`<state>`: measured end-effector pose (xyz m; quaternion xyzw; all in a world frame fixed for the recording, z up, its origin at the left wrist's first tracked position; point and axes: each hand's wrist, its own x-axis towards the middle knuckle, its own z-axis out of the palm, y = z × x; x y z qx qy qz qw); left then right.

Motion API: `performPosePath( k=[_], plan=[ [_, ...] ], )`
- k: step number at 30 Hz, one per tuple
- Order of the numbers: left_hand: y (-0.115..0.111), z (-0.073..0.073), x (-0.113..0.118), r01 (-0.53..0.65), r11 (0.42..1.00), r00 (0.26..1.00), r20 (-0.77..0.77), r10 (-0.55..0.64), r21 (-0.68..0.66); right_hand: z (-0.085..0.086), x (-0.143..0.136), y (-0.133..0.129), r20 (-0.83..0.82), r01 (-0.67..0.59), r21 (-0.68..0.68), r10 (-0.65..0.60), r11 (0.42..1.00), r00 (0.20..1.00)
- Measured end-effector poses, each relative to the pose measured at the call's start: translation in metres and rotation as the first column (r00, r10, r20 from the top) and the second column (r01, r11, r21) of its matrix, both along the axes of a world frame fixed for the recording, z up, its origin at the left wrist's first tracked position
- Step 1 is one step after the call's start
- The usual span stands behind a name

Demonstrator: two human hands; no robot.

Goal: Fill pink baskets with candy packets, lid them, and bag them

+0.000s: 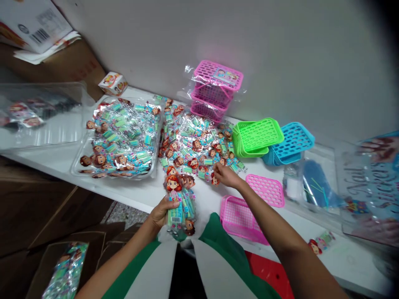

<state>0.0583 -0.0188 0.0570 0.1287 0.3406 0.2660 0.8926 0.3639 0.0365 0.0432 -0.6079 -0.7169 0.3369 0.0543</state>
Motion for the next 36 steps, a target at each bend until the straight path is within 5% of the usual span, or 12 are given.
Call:
performPosePath(
  k=[3, 6, 9, 14, 17, 19, 21, 23, 25, 30, 36],
  plan=[
    [0.002, 0.003, 0.007, 0.051, 0.998, 0.998, 0.021, -0.052, 0.028, 0.036, -0.006, 0.009, -0.098, -0.149, -0.055, 0.144, 0.987, 0.985],
    [0.003, 0.004, 0.011, 0.107, 0.993, 0.993, 0.045, -0.109, 0.06, 0.054, -0.021, 0.02, -0.332, -0.374, -0.241, 0.285, 0.896, 0.899],
    [0.004, 0.003, 0.011, 0.136, 0.986, 0.988, 0.064, -0.143, 0.091, 0.045, -0.037, 0.027, -0.602, -0.493, -0.32, 0.228, 0.809, 0.765],
    [0.009, 0.004, 0.009, 0.17, 0.982, 0.985, 0.017, -0.172, 0.086, 0.011, -0.061, 0.024, -0.792, -0.38, -0.405, -0.112, 0.832, 0.6],
    [0.014, 0.004, 0.01, 0.177, 0.979, 0.984, -0.026, -0.176, 0.097, -0.004, -0.071, 0.02, -0.815, -0.338, -0.398, -0.159, 0.853, 0.557],
    [0.016, 0.002, 0.011, 0.172, 0.979, 0.985, -0.038, -0.169, 0.107, -0.013, -0.07, 0.017, -0.778, -0.238, -0.411, -0.203, 0.88, 0.594],
    [0.016, -0.002, 0.011, 0.17, 0.981, 0.985, -0.05, -0.166, 0.097, -0.024, -0.058, 0.014, -0.579, 0.069, -0.447, -0.347, 0.892, 0.738],
    [0.015, -0.008, 0.011, 0.148, 0.987, 0.987, -0.069, -0.144, 0.059, -0.036, -0.038, 0.011, -0.254, 0.426, -0.373, -0.533, 0.824, 0.807],
    [0.014, -0.014, 0.01, 0.089, 0.996, 0.992, -0.088, -0.089, 0.004, -0.049, -0.016, 0.007, -0.019, 0.605, -0.266, -0.632, 0.75, 0.775],
    [0.015, -0.02, 0.011, -0.051, 0.997, 0.996, -0.081, 0.047, -0.055, -0.078, 0.007, 0.006, 0.259, 0.7, -0.127, -0.657, 0.703, 0.708],
    [0.015, -0.022, 0.012, -0.043, 0.994, 0.999, -0.027, 0.041, -0.096, -0.095, 0.003, 0.013, 0.218, 0.681, -0.111, -0.651, 0.724, 0.728]
  ],
)
